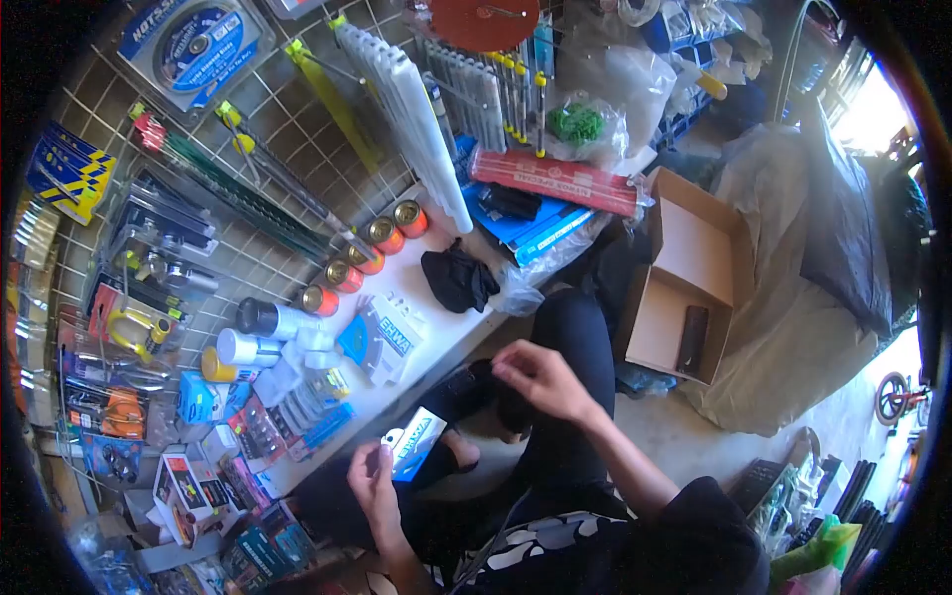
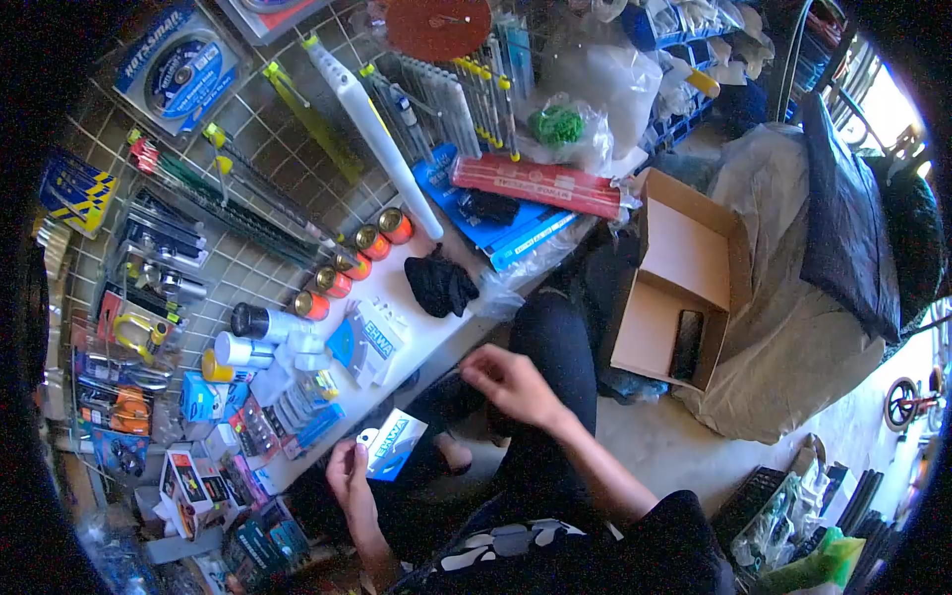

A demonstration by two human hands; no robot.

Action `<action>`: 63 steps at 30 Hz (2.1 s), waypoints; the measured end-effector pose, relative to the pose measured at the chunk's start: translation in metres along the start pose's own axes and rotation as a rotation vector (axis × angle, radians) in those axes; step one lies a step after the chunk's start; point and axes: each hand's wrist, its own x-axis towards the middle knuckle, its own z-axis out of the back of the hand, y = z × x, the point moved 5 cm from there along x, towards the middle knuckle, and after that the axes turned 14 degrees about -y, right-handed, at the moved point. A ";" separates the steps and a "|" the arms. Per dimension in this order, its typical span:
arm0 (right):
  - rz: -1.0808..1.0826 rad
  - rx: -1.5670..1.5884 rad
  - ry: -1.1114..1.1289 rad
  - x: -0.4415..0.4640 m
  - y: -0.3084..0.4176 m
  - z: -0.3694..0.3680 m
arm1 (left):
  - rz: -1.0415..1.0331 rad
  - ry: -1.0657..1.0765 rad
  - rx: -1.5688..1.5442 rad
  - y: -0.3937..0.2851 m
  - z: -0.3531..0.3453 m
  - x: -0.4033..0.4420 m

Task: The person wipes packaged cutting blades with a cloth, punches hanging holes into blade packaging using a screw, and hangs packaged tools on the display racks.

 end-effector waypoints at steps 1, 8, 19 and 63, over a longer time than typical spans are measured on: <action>-0.026 0.000 -0.026 0.000 -0.003 0.011 | 0.009 -0.003 0.005 0.001 0.000 -0.003; -0.015 0.025 -0.061 0.016 -0.019 0.028 | -0.005 0.095 0.039 -0.004 -0.030 -0.010; 0.082 -0.022 0.416 -0.032 -0.025 -0.048 | 0.255 0.189 -0.168 0.001 -0.052 -0.010; -0.002 -0.341 0.623 -0.079 -0.001 -0.211 | 0.189 -0.092 -0.455 0.118 0.128 0.027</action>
